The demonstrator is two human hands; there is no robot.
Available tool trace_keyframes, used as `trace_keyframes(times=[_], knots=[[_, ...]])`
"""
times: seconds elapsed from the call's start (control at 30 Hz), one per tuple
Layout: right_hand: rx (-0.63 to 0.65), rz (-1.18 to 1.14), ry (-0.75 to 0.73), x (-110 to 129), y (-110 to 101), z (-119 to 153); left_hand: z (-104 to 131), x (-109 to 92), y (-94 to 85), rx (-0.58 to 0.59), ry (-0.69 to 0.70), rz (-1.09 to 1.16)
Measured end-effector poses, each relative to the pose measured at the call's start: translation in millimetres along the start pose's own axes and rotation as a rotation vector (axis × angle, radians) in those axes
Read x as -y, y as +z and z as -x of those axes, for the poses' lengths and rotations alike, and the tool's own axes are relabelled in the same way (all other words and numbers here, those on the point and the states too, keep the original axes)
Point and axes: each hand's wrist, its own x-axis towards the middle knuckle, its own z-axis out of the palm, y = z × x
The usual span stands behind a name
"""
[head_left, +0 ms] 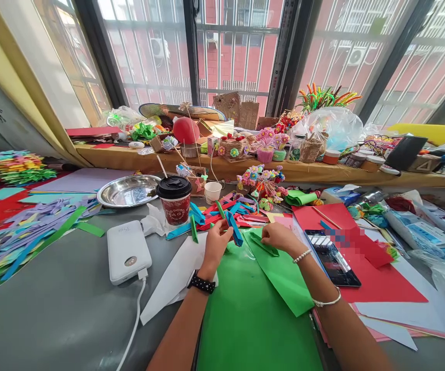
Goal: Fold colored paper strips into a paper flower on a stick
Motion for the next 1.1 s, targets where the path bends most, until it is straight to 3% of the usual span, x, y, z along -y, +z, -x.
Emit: trace_keyframes(times=[0.07,0.17,0.23,0.43,0.67,1.1], knots=[[-0.071,-0.122,-0.029,9,-4,1,0,1,0.4,-0.01,0.004,-0.019],[-0.201,-0.542,-0.132,26,-7,4,0,1,1.1,0.003,0.018,-0.03],[-0.283,-0.642,-0.153,38,-4,5,1,0,1.6,0.017,0.029,-0.026],[-0.407,-0.605,-0.129,51,14,1,5,-4,4.2,0.05,0.018,0.004],[-0.455,-0.579,-0.116,47,12,0,8,-11,6.5,0.087,-0.046,0.11],[-0.389,-0.728,-0.236,42,-4,6,5,-13,-0.4,0.18,-0.1,0.237]])
